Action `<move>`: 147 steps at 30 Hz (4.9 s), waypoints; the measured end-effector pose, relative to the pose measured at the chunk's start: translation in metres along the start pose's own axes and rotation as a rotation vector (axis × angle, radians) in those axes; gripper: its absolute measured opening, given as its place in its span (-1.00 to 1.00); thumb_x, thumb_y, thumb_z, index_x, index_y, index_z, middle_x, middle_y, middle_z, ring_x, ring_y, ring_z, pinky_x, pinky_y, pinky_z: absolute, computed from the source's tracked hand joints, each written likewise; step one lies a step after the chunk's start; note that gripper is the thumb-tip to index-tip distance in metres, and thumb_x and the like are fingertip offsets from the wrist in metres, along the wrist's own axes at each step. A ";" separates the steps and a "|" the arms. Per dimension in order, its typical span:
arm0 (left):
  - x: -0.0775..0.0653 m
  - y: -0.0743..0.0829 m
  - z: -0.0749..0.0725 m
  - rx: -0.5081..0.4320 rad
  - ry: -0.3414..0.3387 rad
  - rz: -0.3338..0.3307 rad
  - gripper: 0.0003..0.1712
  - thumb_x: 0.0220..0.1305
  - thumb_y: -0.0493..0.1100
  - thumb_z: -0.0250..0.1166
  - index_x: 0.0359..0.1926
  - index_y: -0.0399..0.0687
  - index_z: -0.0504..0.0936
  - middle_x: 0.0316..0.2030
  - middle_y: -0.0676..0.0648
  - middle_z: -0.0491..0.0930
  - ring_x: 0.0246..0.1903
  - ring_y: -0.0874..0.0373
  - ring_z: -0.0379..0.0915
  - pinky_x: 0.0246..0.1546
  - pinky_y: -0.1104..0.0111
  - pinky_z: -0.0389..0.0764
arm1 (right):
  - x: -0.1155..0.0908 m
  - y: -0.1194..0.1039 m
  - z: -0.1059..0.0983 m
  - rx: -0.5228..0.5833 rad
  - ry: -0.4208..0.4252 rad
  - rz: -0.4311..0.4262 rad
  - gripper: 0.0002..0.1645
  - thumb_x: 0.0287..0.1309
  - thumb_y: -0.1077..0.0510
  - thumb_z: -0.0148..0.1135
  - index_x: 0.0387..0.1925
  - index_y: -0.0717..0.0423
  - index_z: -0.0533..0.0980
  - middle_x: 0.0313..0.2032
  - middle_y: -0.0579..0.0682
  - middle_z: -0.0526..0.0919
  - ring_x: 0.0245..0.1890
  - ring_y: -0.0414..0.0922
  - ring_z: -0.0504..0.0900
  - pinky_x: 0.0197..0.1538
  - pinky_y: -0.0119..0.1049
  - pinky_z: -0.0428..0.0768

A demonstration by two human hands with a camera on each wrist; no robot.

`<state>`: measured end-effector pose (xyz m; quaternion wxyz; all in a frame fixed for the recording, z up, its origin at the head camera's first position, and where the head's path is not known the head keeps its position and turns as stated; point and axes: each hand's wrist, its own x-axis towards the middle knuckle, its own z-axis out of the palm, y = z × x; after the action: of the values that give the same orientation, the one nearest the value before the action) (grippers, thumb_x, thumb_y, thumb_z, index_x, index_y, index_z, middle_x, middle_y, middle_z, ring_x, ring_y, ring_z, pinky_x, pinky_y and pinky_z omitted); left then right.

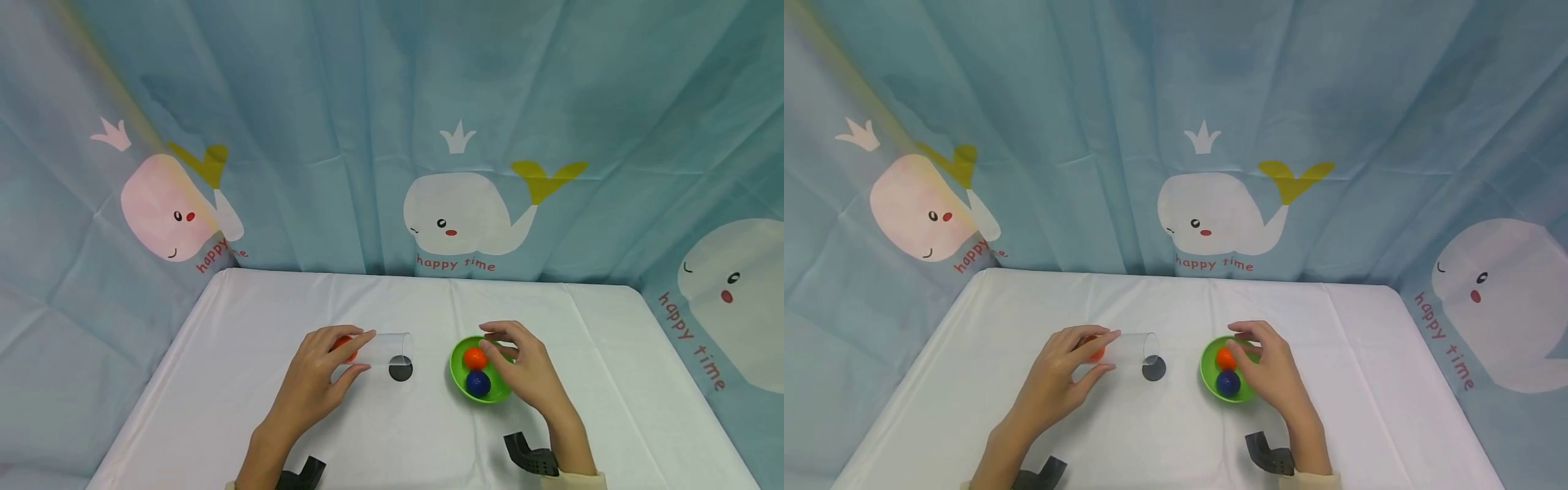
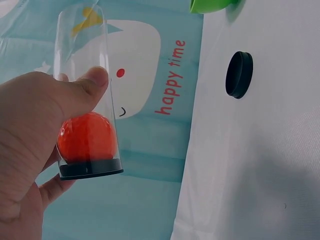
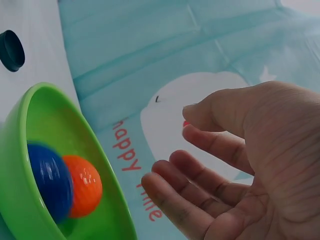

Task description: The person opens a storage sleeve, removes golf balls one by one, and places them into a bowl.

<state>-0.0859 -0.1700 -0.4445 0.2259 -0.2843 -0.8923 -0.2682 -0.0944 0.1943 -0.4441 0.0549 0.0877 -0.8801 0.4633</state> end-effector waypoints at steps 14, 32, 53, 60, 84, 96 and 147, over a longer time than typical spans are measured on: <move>-0.002 0.000 0.000 0.018 -0.005 0.007 -0.22 0.15 -0.13 0.63 0.40 0.33 0.60 0.15 0.02 0.64 0.16 0.01 0.56 0.27 0.03 0.51 | 0.003 -0.006 0.016 0.094 -0.054 -0.035 -0.72 0.46 0.11 0.34 0.14 -0.02 0.64 0.10 -0.05 0.71 0.07 -0.20 0.72 0.16 -0.45 0.71; 0.003 0.004 -0.002 0.035 -0.006 0.024 -0.20 0.14 -0.16 0.63 0.40 0.35 0.60 0.17 -0.01 0.64 0.19 -0.01 0.55 0.32 0.01 0.48 | 0.002 -0.030 0.048 0.288 -0.105 -0.103 -0.66 0.38 0.12 0.42 0.14 -0.02 0.64 0.06 -0.01 0.75 0.02 -0.24 0.75 0.09 -0.29 0.79; 0.001 0.004 -0.001 0.073 0.000 0.024 -0.17 0.10 -0.19 0.65 0.39 0.37 0.61 0.16 0.00 0.64 0.16 -0.02 0.55 0.29 -0.04 0.50 | -0.001 -0.047 0.067 0.397 -0.170 -0.136 -0.58 0.40 0.17 0.38 0.25 0.02 0.58 0.20 0.06 0.67 0.15 -0.03 0.72 0.14 -0.35 0.76; 0.002 0.006 -0.002 0.093 0.007 0.033 -0.20 0.09 -0.19 0.65 0.36 0.35 0.63 0.15 0.00 0.64 0.14 -0.03 0.55 0.28 -0.03 0.51 | -0.002 -0.047 0.071 0.430 -0.200 -0.154 -0.57 0.40 0.19 0.38 0.23 0.19 0.58 0.17 0.17 0.66 0.14 0.00 0.72 0.13 -0.32 0.77; 0.003 0.007 -0.005 0.186 0.044 0.097 -0.25 0.07 -0.21 0.66 0.29 0.34 0.68 0.13 -0.03 0.65 0.09 -0.04 0.56 0.25 0.04 0.52 | -0.003 -0.050 0.081 0.513 -0.159 -0.178 -0.56 0.33 0.29 0.42 0.20 0.06 0.58 0.18 0.13 0.62 0.18 -0.24 0.69 0.18 -0.28 0.75; 0.004 0.006 -0.010 0.214 0.086 0.125 -0.28 0.09 -0.27 0.62 0.28 0.30 0.69 0.16 -0.06 0.63 0.12 -0.07 0.53 0.31 0.11 0.41 | -0.002 -0.047 0.091 0.586 -0.142 -0.151 -0.56 0.33 0.31 0.40 0.21 0.13 0.58 0.18 0.18 0.62 0.16 -0.21 0.70 0.16 -0.27 0.76; 0.004 0.010 -0.015 0.240 0.086 0.158 -0.20 0.04 -0.22 0.67 0.33 0.31 0.66 0.15 -0.02 0.65 0.13 0.00 0.55 0.28 0.14 0.45 | 0.000 -0.049 0.086 0.612 -0.198 0.054 -0.50 0.36 0.17 0.42 0.27 0.16 0.54 0.23 0.12 0.63 0.15 -0.13 0.71 0.14 -0.36 0.76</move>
<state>-0.0788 -0.1705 -0.4277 0.3166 -0.3128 -0.8823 -0.1532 -0.0857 0.0962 -0.4526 -0.0721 0.1212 -0.7030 0.6971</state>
